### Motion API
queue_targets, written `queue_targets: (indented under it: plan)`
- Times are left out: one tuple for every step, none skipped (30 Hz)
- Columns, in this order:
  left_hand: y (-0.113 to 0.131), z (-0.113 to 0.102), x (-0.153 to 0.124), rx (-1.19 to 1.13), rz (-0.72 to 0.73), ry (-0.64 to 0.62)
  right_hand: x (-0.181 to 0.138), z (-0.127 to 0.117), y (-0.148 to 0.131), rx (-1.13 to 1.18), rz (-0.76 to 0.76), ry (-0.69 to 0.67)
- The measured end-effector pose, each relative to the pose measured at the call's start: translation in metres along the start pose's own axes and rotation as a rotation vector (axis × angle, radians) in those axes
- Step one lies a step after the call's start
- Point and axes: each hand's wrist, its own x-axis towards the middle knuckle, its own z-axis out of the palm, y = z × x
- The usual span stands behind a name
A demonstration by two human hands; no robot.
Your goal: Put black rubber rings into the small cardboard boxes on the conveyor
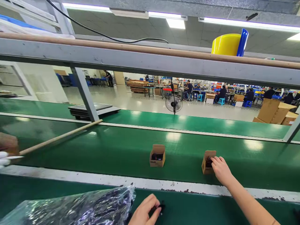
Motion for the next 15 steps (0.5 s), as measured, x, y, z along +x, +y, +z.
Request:
queue_targets:
  plan:
    - [0.001,-0.001,-0.001,-0.006,0.001,-0.004,0.004,0.004,-0.002,0.015,-0.005,-0.013]
    - [0.004,-0.002,-0.002,-0.014,0.001,-0.011,0.008,0.007,-0.004,0.03,-0.012,-0.033]
    - [0.009,-0.003,-0.003,-0.026,0.003,-0.019,0.011,0.009,-0.007,0.045,-0.022,-0.056]
    - [0.016,-0.005,-0.001,-0.038,0.007,-0.029,0.014,0.011,-0.01,0.059,-0.035,-0.079]
    - [0.025,-0.007,0.001,-0.048,0.015,-0.037,0.017,0.011,-0.012,0.071,-0.049,-0.099]
    - [0.035,-0.009,0.006,-0.052,0.032,-0.039,0.019,0.012,-0.016,0.08,-0.063,-0.117]
    - [0.046,-0.011,0.014,-0.051,0.056,-0.034,0.022,0.013,-0.019,0.086,-0.074,-0.13]
    - [0.058,-0.011,0.024,-0.042,0.091,-0.017,0.024,0.013,-0.023,0.089,-0.082,-0.139]
    - [0.07,-0.009,0.037,-0.026,0.131,0.007,0.025,0.014,-0.028,0.089,-0.085,-0.144]
    - [0.08,-0.006,0.052,-0.013,0.172,0.033,0.026,0.016,-0.033,0.088,-0.084,-0.146]
    - [0.09,-0.001,0.068,0.005,0.199,0.064,0.027,0.017,-0.038,0.087,-0.081,-0.145]
    - [0.098,0.006,0.086,0.03,0.215,0.092,0.027,0.019,-0.043,0.086,-0.078,-0.142]
    - [0.104,0.015,0.103,0.064,0.212,0.12,0.027,0.021,-0.048,0.087,-0.075,-0.136]
    - [0.107,0.024,0.119,0.108,0.199,0.142,0.027,0.022,-0.053,0.089,-0.071,-0.128]
    - [0.109,0.033,0.134,0.164,0.181,0.15,0.027,0.024,-0.057,0.093,-0.067,-0.12]
